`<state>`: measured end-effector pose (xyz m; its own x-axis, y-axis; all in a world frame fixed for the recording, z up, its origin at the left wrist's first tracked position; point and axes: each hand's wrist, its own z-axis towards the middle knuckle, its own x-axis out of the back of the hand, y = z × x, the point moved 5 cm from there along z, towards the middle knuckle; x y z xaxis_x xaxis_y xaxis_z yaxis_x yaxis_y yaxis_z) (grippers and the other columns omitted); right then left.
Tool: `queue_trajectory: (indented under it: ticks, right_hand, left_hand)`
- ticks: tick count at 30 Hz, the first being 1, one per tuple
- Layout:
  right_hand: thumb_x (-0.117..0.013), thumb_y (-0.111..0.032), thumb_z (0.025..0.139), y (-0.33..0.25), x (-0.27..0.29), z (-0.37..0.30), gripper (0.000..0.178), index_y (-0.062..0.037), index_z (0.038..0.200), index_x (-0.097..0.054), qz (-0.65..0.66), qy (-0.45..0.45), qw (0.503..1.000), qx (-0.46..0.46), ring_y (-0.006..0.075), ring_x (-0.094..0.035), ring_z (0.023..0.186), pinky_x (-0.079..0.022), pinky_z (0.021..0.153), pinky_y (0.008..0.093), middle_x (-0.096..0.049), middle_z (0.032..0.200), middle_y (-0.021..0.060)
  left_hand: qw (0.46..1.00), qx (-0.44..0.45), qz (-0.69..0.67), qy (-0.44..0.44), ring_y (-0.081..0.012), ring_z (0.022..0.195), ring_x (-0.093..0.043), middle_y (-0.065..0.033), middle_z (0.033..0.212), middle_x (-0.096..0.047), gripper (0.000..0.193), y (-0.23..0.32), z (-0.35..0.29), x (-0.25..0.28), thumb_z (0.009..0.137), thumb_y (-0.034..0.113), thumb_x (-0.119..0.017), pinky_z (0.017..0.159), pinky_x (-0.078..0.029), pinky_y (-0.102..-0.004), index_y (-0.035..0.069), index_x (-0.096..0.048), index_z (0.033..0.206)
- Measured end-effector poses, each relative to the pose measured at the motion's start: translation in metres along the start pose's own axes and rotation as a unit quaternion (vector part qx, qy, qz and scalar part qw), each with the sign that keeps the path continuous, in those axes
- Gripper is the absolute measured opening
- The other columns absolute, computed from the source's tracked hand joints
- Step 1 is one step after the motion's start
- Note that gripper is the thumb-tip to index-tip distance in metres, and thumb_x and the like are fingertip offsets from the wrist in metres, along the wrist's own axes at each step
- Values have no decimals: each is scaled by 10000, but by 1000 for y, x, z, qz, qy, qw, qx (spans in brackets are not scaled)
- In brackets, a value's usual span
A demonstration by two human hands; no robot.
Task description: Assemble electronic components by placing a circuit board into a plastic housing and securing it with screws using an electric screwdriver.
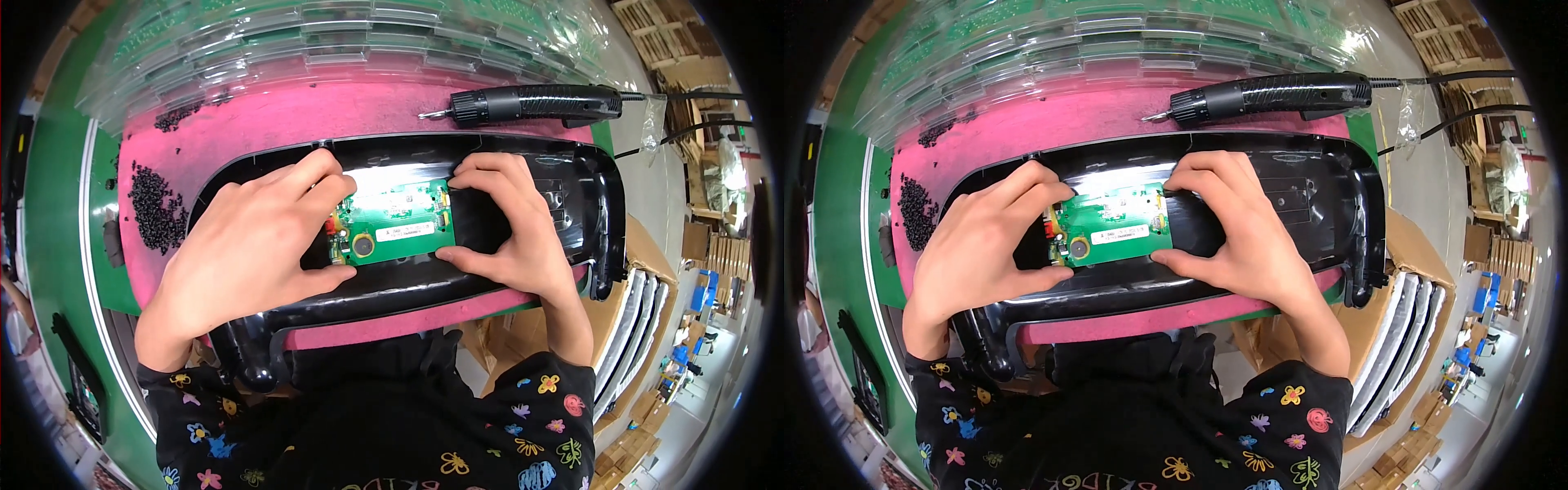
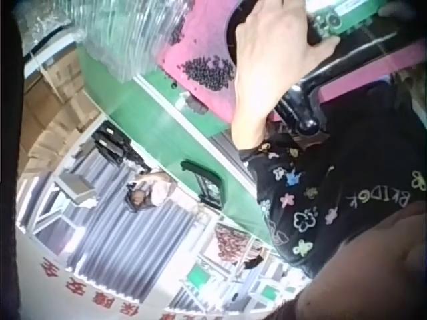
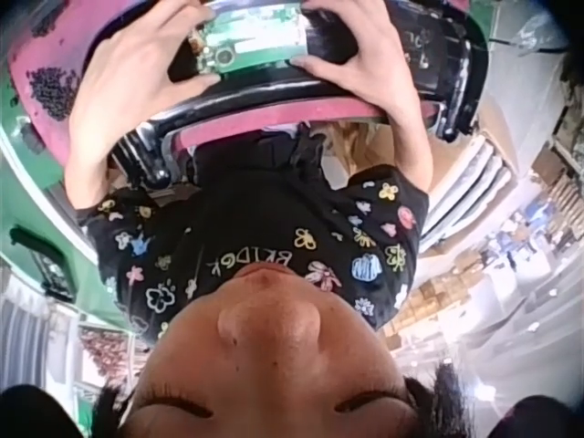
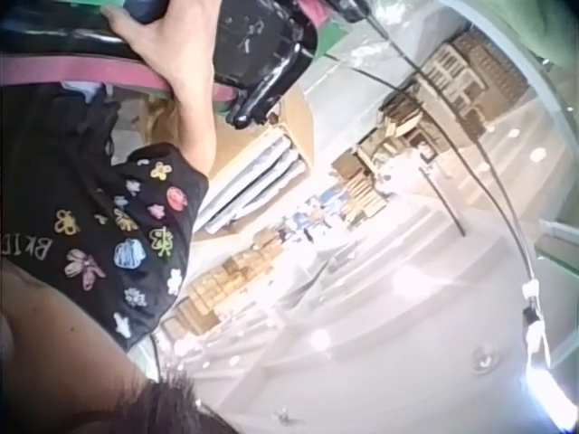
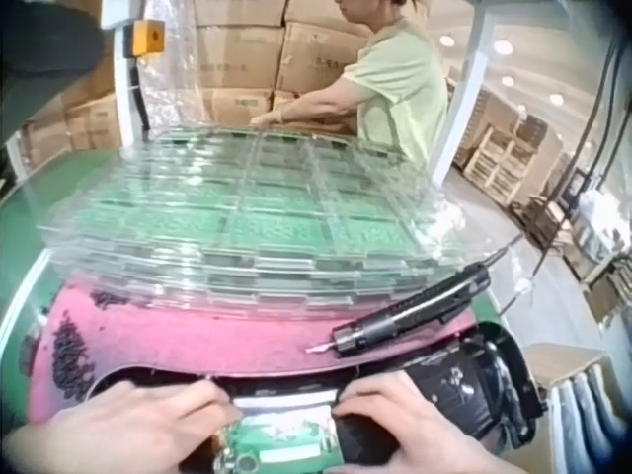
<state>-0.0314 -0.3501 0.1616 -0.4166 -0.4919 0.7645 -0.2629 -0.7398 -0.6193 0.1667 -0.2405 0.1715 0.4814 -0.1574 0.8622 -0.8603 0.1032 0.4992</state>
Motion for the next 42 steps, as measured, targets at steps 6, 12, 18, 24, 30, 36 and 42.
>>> queue_trajectory:
  ticks: [6, 12, 18, 24, 30, 36, 42]
  right_hand:
    - [-874, -120, 607, 2, -4, 2, 602, -41, 1134, -594, -3, -12, 1000, -1, 331, -508, 1098, -444, 953, 406, -536, 1190, 123]
    - [-873, -122, 608, 1, -3, 1, 606, -41, 1139, -591, -5, -13, 1000, 0, 333, -505, 1089, -443, 952, 407, -535, 1190, 121]
    - [-876, -126, 599, 1, -4, 1, 609, -43, 1132, -593, -11, -12, 1000, 0, 331, -502, 1095, -442, 950, 409, -536, 1189, 118]
    - [-888, -129, 581, 2, -8, 0, 626, -48, 1128, -595, -7, -9, 1000, 2, 329, -500, 1082, -437, 950, 403, -539, 1182, 114]
    - [-882, -141, 577, 1, -7, 2, 622, -46, 1122, -599, -29, -14, 999, -14, 329, -504, 1081, -432, 951, 412, -544, 1180, 119]
    - [-875, -143, 579, -3, -12, 7, 619, -39, 1123, -600, -32, -13, 999, -18, 338, -515, 1085, -439, 948, 423, -552, 1173, 129]
    - [-874, -136, 580, -2, -11, 3, 621, -40, 1130, -600, -38, -22, 999, -26, 338, -505, 1113, -437, 963, 422, -539, 1199, 133]
  left_hand:
    - [1000, -4, 1, 9, -297, 813, -638, -78, 1083, -580, 596, 0, 0, 1, 613, 203, -841, 612, -508, -383, 10, -603, 1123]
    - [1000, -12, 6, 12, -295, 816, -640, -84, 1088, -577, 607, 0, 0, 1, 611, 209, -845, 603, -508, -379, 10, -601, 1130]
    - [1000, -18, 7, 20, -285, 803, -638, -79, 1095, -574, 608, 1, -1, 1, 614, 205, -846, 592, -507, -367, 12, -601, 1135]
    - [999, -25, 20, 20, -260, 781, -634, -64, 1098, -565, 617, -1, -2, -1, 626, 209, -847, 576, -496, -356, 21, -590, 1155]
    - [999, -26, 17, 7, -238, 753, -620, -49, 1082, -542, 590, -4, -3, -1, 643, 209, -842, 563, -486, -351, 28, -577, 1138]
    - [999, -29, 32, 14, -236, 853, -625, -47, 1094, -529, 588, -11, -7, -1, 671, 221, -838, 584, -496, -346, 30, -561, 1153]
    - [998, -32, 48, 22, -230, 934, -631, -57, 1104, -527, 572, -7, -9, -5, 699, 242, -830, 615, -524, -338, 29, -559, 1156]
